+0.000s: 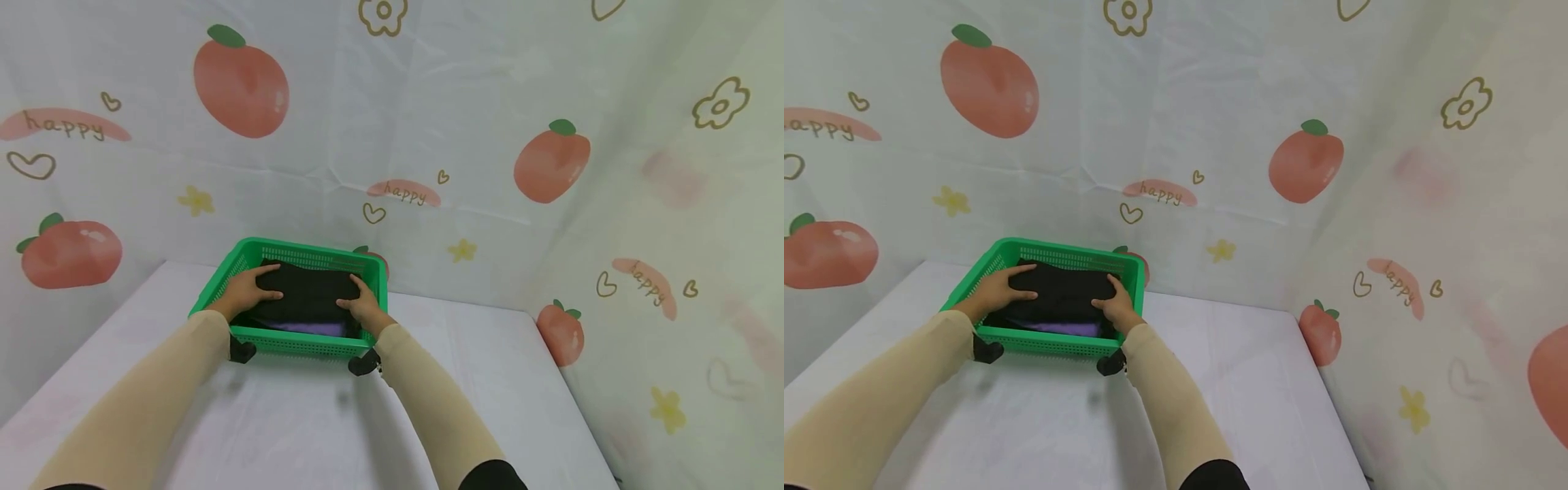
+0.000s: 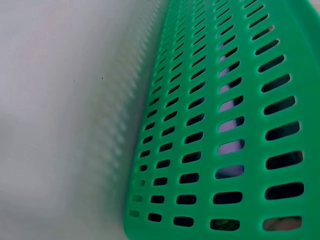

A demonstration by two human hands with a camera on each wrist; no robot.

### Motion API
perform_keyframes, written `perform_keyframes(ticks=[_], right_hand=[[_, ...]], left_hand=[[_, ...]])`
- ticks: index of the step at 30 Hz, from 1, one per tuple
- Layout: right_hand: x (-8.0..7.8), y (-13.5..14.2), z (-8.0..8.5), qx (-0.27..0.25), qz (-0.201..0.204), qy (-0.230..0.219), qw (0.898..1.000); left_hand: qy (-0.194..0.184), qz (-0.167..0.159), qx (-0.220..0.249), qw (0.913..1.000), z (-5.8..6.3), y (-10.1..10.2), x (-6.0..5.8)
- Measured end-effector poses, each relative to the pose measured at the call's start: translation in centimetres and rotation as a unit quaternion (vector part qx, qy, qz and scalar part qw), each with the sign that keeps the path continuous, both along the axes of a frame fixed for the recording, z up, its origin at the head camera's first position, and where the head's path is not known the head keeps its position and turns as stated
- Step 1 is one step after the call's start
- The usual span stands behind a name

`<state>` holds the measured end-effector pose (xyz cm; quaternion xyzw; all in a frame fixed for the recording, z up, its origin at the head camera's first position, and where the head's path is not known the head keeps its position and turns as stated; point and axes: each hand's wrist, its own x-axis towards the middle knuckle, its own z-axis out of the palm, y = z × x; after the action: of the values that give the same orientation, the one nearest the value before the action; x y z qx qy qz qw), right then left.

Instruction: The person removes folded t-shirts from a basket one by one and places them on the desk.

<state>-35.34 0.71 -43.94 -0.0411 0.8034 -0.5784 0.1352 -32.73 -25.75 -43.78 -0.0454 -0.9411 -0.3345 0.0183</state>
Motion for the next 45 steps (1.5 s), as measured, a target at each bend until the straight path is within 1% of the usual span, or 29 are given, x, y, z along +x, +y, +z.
perform_keyframes(ticks=[4,8,13,18,22,24,27,29,32,35,37,41,45], right_hand=[[0.2,0.1,0.0,-0.007,-0.008,-0.009,1.0],[0.2,0.3,0.2,-0.027,-0.011,-0.025,0.999],[-0.1,0.5,0.6,-0.045,-0.013,-0.036,0.998],[-0.2,0.7,0.9,-0.06,-0.026,-0.057,0.996],[-0.1,0.9,1.2,-0.061,-0.034,-0.057,0.996],[-0.1,1.0,1.6,-0.073,-0.032,-0.062,0.995],[-0.1,1.4,2.3,-0.095,-0.021,-0.075,0.992],[0.0,1.8,3.0,-0.105,-0.011,-0.081,0.991],[0.0,2.4,3.8,-0.101,0.004,-0.078,0.992],[-0.1,3.1,4.4,-0.09,0.012,-0.074,0.993],[-0.3,3.5,4.6,-0.088,0.014,-0.072,0.993],[-0.6,4.6,4.6,-0.083,0.017,-0.062,0.994],[-0.9,5.8,4.4,-0.102,0.026,-0.064,0.992]], left_hand=[[-0.003,0.001,0.005,1.0,-0.1,0.0,0.1],[-0.012,-0.002,0.013,0.9998,0.1,0.0,0.0],[-0.001,-0.006,0.006,1.0,0.9,-0.1,-0.3],[-0.005,-0.006,0.002,1.0,1.9,0.2,-0.3],[-0.004,-0.009,0.001,1.0,2.4,0.5,-0.3],[-0.005,-0.01,0.004,0.9999,2.5,0.5,-0.3],[-0.01,-0.016,0.027,0.9995,2.7,0.4,-0.3],[-0.021,-0.019,0.055,0.9981,2.9,0.3,-0.3],[-0.043,-0.022,0.096,0.9942,3.1,0.1,-0.3],[-0.067,-0.022,0.124,0.9898,3.4,0.3,-0.4],[-0.077,-0.022,0.135,0.9876,3.7,0.6,-0.4],[-0.079,-0.027,0.149,0.9852,4.1,1.4,-0.5],[-0.082,-0.031,0.168,0.9819,4.2,2.2,-0.7]])
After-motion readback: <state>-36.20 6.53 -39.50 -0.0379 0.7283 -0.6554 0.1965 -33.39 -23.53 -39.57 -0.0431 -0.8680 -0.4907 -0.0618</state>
